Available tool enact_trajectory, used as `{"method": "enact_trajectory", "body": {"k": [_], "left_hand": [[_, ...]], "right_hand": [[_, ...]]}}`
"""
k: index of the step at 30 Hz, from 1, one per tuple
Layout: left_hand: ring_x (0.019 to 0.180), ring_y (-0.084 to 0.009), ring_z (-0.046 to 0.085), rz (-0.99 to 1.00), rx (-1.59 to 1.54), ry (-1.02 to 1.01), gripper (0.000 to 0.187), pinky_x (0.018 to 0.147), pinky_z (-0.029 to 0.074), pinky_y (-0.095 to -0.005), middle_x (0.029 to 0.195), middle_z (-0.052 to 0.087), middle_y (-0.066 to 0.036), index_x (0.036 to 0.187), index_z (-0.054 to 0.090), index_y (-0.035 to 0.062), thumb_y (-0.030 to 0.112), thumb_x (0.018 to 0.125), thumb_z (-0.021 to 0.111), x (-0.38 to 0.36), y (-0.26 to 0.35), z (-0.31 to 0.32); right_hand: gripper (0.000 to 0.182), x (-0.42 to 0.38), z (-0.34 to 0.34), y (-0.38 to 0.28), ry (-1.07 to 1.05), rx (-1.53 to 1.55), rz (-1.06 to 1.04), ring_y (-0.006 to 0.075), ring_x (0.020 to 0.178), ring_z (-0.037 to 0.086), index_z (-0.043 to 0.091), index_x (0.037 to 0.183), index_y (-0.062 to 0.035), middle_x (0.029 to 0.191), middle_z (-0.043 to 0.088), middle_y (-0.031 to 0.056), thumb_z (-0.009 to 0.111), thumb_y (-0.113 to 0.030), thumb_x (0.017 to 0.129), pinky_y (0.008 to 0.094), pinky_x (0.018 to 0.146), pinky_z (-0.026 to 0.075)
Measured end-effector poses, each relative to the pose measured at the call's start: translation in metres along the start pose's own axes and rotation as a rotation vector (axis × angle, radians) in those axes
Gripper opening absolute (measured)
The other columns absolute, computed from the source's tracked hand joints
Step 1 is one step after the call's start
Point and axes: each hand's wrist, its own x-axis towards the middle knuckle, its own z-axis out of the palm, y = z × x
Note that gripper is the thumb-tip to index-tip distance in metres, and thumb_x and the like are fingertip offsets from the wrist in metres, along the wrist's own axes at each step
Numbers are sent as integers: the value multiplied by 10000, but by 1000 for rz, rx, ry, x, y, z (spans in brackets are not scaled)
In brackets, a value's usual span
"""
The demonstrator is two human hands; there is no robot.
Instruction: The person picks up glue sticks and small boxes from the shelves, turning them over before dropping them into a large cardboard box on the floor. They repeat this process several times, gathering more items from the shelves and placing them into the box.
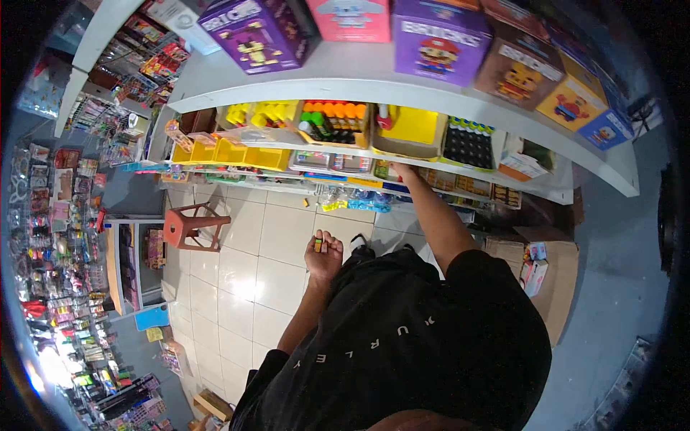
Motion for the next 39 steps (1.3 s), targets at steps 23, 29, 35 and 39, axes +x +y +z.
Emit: {"method": "enact_trajectory", "body": {"k": [23, 29, 35, 39], "left_hand": [[733, -201, 559, -129, -24, -79, 223, 744, 470, -354, 881, 633, -74, 964, 579, 93, 246, 966, 416, 78, 114, -21], [898, -197, 516, -306, 20, -401, 255, 866, 424, -345, 1072, 604, -41, 1082, 578, 104, 277, 966, 432, 99, 105, 12], [1168, -294, 517, -437, 71, -314, 403, 1021, 381, -428, 1264, 583, -74, 1258, 573, 113, 342, 955, 439, 111, 74, 65], [1212, -312, 496, -551, 89, -418, 409, 1037, 368, -454, 1307, 558, -90, 1282, 546, 110, 337, 969, 410, 121, 53, 76]], "right_hand": [[275, 58, 63, 54, 606, -554, -355, 326, 982, 619, 626, 1049, -88, 1015, 655, 114, 611, -280, 853, 441, 877, 493], [479, -1, 28, 23, 440, -408, -341, 332, 1187, 510, 570, 1182, -69, 1245, 568, 171, 526, -451, 895, 415, 1050, 352], [257, -120, 7, -32, 138, 143, -179, 152, 720, 647, 635, 955, -18, 818, 674, 79, 721, -217, 816, 296, 659, 514], [243, -192, -6, -107, -28, 314, -149, 187, 773, 670, 637, 943, -16, 831, 677, 101, 708, -221, 834, 341, 715, 544]]}}
